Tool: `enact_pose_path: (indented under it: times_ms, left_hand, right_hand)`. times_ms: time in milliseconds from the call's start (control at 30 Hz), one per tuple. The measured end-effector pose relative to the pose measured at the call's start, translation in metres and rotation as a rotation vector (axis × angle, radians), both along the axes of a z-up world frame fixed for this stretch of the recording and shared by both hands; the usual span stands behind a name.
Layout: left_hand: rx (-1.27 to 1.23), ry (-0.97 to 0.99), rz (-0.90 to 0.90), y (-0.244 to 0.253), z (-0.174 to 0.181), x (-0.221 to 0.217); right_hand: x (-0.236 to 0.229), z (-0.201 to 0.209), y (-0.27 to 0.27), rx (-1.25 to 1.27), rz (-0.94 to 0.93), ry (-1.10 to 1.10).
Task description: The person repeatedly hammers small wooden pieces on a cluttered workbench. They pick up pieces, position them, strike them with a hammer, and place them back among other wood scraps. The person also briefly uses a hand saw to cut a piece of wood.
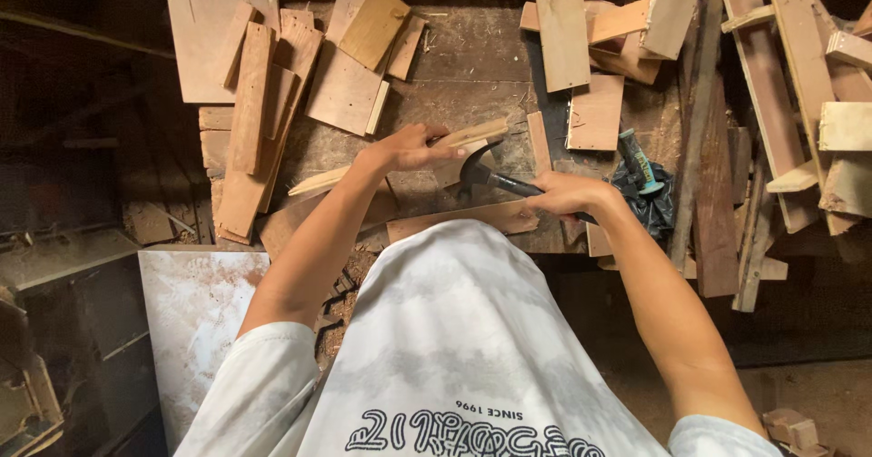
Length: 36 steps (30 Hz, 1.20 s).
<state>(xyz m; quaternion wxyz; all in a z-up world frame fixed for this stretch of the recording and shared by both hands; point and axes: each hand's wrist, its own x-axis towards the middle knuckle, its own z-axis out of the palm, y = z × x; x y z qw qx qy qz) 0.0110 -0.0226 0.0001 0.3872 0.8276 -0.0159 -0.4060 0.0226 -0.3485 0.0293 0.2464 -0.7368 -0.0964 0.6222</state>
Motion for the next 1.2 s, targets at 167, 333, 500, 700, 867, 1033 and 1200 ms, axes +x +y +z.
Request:
enact_pose_path:
  times_ms: [167, 333, 500, 700, 867, 1033, 1200]
  left_hand:
    - [0.036, -0.041, -0.076, -0.001, 0.008, -0.003]
    - [0.039, -0.083, -0.055, 0.000, 0.001, -0.008]
    - [0.027, -0.077, -0.035, 0.000, -0.008, -0.006]
    - [0.038, -0.055, -0.021, 0.000, -0.006, -0.007]
    - [-0.002, -0.015, -0.014, 0.000, 0.004, -0.001]
    - [-0.014, 0.194, 0.055, 0.005, 0.029, 0.006]
    - [-0.145, 0.388, 0.240, 0.012, 0.059, 0.010]
  right_hand:
    - [-0.002, -0.003, 0.004, -0.035, 0.017, 0.011]
    - [-0.001, -0.003, 0.004, -0.007, -0.011, 0.002]
    - [-0.001, -0.001, 0.002, -0.005, 0.019, -0.011]
    - [-0.004, 0.005, 0.006, -0.007, -0.030, -0.030]
    - [-0.010, 0.007, 0.009, -0.020, -0.094, -0.175]
    - [-0.009, 0.015, 0.018, -0.107, 0.047, -0.415]
    - [-0.008, 0.035, 0.026, -0.242, 0.090, -0.487]
